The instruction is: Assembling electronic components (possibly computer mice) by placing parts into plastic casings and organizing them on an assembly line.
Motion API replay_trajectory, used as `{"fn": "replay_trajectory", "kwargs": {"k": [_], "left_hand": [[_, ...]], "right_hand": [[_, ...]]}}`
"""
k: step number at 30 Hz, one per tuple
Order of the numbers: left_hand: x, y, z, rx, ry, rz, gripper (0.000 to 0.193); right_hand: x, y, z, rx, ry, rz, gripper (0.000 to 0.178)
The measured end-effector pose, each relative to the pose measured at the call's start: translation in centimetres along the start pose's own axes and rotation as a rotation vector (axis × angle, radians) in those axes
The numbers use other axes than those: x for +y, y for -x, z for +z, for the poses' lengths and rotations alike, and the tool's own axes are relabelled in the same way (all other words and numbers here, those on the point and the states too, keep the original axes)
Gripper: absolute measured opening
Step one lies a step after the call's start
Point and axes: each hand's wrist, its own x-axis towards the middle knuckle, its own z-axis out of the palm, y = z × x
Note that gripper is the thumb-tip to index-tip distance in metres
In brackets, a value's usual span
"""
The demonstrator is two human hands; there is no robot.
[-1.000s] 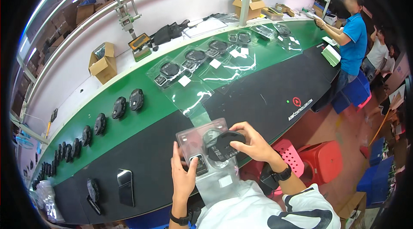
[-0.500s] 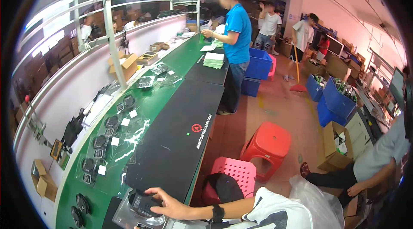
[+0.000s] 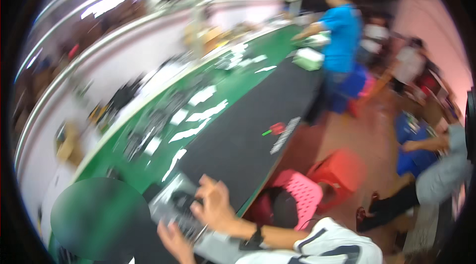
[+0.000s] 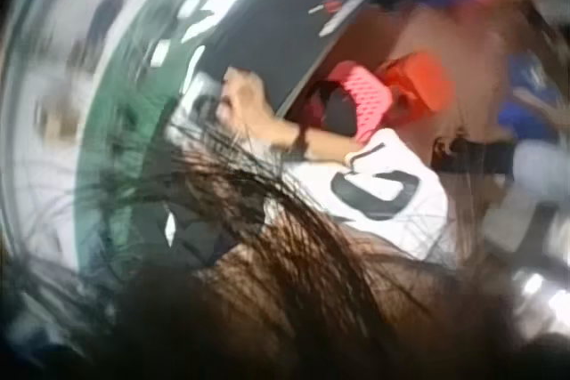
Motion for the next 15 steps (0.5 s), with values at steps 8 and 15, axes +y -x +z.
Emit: {"fn": "replay_trajectory", "kwargs": {"k": [8, 15], "left_hand": [[4.2, -0.6, -1.5, -0.122, 0.279, -0.189, 0.042], [3.8, -0.6, -2.0, -0.116, 0.279, -0.209, 0.041]], "right_hand": [[-1.4, -2.3, -2.6, -0.289, -0.051, -0.098, 0.06], [-1.0, -1.8, -2.6, -0.25, -0.232, -0.016, 0.03]]}}
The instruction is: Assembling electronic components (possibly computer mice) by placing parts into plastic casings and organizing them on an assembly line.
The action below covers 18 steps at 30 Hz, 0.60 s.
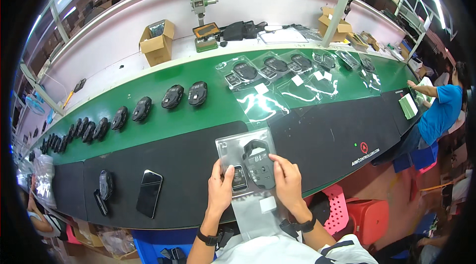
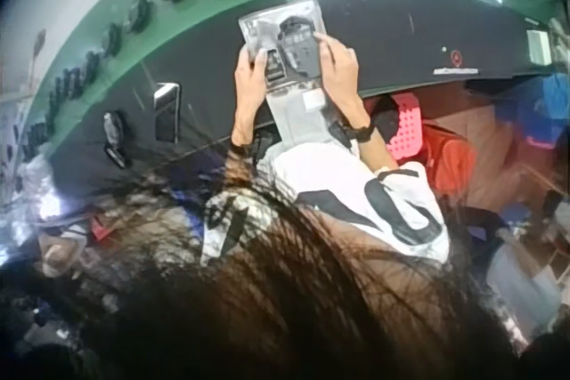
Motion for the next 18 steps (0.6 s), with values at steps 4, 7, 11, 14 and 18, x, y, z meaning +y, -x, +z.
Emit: {"fn": "replay_trajectory", "kwargs": {"k": [4, 7, 11, 14, 18], "left_hand": [[-0.3, 0.0, 0.1, -0.003, 0.014, -0.004, 0.041], [-0.2, 0.0, 0.2, 0.012, 0.013, 0.019, 0.042], [-0.4, 0.4, -0.3, 0.031, -0.028, 0.013, 0.044], [0.4, 0.3, -1.5, -0.038, -0.114, 0.001, 0.045], [0.5, 0.8, -2.7, -0.103, -0.109, 0.0, 0.041]], "right_hand": [[0.2, -0.3, 0.5, 0.081, -0.08, 0.082, 0.019], [0.2, 0.1, 1.3, 0.147, 0.075, 0.042, 0.012], [0.0, 0.5, 1.3, 0.129, 0.282, -0.099, 0.03], [-0.4, -1.7, 0.7, 0.003, 0.326, -0.245, 0.049], [-0.9, -5.5, 2.0, -0.218, 0.376, -0.517, 0.057]]}}
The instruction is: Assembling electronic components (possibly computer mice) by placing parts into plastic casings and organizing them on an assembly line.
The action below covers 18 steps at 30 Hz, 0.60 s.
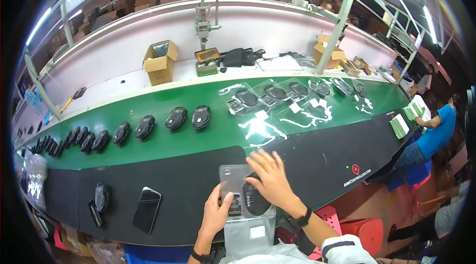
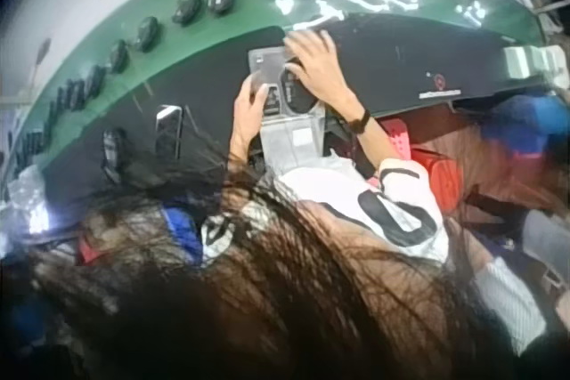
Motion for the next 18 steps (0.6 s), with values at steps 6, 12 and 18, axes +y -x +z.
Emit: {"fn": "replay_trajectory", "kwargs": {"k": [6, 12, 18], "left_hand": [[-1.7, -1.7, -1.1, 0.053, 0.032, 0.137, 0.035], [1.8, -16.9, -7.0, 0.153, -0.376, 0.388, 0.044], [1.0, -29.3, -7.0, -0.092, -1.278, 0.369, 0.134]], "right_hand": [[0.2, -1.4, 2.8, 0.216, -0.121, -0.141, 0.043], [2.9, -2.1, 2.5, 0.245, -0.073, -0.166, 0.04], [1.9, -0.9, 5.2, 0.495, 0.008, -0.221, 0.028]]}}
